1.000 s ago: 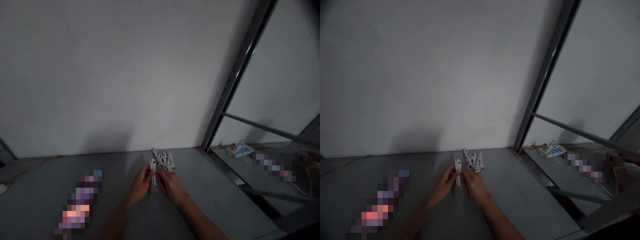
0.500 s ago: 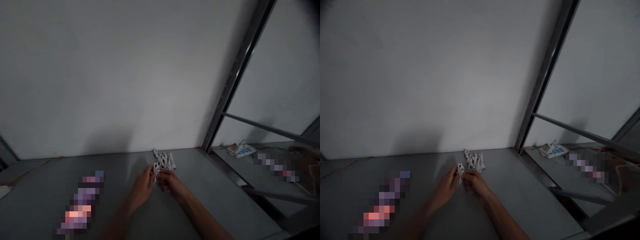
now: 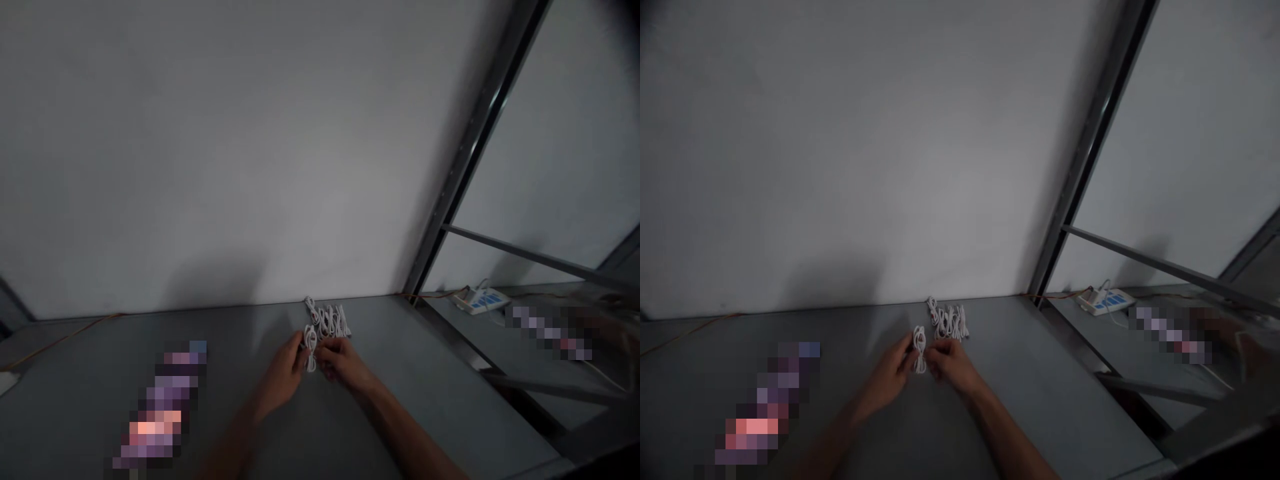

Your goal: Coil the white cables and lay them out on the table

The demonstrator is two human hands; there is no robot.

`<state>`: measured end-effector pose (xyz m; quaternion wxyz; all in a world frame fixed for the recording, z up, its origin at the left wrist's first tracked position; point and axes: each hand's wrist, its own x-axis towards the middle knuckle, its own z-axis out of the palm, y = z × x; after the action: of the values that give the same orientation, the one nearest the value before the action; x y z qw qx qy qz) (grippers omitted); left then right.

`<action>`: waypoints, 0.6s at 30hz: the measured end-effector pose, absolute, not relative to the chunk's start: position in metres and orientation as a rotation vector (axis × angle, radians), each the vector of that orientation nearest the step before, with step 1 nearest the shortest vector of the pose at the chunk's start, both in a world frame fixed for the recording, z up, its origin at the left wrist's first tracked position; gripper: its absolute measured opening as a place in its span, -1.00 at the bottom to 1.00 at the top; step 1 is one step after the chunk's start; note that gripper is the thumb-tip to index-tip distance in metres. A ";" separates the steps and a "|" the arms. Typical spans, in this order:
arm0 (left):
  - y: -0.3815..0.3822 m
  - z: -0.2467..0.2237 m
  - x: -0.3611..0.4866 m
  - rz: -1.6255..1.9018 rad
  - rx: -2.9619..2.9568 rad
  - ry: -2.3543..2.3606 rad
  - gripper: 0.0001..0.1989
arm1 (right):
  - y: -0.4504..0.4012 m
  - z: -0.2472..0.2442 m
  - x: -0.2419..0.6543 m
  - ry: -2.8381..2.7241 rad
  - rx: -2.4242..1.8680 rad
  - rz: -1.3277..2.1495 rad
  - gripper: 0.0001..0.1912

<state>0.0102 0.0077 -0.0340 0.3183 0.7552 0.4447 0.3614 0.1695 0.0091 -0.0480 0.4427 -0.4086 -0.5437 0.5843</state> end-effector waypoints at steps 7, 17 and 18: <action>0.018 -0.043 0.010 0.863 1.599 0.966 -0.50 | 0.013 -0.049 0.172 -1.411 -1.073 1.358 -0.61; 0.023 -0.045 0.007 0.849 1.380 0.796 -0.35 | 0.007 -0.054 0.165 -1.494 -0.995 1.071 -0.65; 0.024 -0.045 0.007 0.855 1.356 0.794 -0.36 | 0.007 -0.054 0.165 -1.501 -0.982 1.076 -0.66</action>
<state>0.0066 0.0237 -0.0454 0.6261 0.5911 0.3460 0.3726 0.1650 0.0065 -0.0540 0.5012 -0.4061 -0.6212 0.4451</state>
